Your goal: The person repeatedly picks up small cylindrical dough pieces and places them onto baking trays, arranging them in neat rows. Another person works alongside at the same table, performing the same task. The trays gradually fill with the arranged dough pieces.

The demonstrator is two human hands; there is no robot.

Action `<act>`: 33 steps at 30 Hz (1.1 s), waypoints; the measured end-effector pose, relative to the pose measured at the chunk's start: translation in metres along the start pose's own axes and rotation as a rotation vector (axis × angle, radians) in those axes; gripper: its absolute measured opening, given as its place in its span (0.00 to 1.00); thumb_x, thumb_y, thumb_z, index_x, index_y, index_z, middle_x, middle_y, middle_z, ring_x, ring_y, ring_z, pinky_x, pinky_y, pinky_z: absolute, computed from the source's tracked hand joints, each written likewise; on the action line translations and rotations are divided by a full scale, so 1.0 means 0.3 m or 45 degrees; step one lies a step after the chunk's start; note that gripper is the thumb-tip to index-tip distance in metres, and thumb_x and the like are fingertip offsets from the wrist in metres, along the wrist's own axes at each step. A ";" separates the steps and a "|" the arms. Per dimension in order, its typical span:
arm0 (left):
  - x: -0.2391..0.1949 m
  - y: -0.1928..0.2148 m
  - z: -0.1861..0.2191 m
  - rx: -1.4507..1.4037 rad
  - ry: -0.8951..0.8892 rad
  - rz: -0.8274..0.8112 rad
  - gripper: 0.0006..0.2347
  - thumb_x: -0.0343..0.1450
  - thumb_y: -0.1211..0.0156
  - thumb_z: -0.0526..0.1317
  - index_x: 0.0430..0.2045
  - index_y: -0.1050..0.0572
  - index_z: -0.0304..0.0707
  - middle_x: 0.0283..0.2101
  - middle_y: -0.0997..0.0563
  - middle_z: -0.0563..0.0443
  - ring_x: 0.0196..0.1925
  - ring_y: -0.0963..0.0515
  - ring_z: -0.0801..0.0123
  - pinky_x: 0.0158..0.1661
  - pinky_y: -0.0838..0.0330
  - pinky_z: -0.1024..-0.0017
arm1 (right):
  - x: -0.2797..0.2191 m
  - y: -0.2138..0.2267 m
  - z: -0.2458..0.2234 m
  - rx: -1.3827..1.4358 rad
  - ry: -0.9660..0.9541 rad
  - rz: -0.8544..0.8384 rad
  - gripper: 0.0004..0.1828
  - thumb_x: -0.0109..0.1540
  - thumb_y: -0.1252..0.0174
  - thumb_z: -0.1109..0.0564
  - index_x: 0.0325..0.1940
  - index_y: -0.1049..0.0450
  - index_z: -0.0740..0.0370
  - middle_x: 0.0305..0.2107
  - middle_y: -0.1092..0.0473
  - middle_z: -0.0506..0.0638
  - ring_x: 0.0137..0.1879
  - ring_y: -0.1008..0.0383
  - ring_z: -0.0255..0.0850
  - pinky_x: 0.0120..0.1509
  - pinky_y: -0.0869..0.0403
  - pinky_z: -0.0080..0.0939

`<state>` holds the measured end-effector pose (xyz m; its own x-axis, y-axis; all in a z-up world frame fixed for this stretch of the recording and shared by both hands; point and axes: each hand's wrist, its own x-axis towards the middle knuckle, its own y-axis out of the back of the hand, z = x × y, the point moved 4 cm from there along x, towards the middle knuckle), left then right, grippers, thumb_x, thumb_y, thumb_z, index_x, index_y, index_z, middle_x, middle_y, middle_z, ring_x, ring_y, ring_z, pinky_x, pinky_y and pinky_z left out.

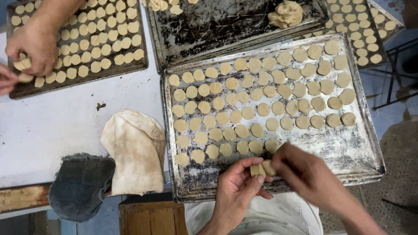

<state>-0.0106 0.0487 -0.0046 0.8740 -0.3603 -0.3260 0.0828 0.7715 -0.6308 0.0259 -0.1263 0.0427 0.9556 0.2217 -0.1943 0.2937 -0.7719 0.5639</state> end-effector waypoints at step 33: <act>0.131 -0.199 -0.092 0.176 0.082 -0.129 0.16 0.76 0.47 0.27 0.60 0.31 0.26 0.50 0.21 0.45 0.50 0.19 0.69 0.45 0.15 0.72 | -0.076 0.185 0.111 0.136 -0.162 0.105 0.06 0.59 0.38 0.55 0.36 0.23 0.59 0.28 0.25 0.47 0.32 0.20 0.35 0.35 0.23 0.38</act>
<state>0.0057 -0.0258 0.0008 0.8257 -0.4694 -0.3128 0.2377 0.7925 -0.5617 0.0196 -0.1942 0.0516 0.9634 0.0833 -0.2547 0.2038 -0.8448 0.4948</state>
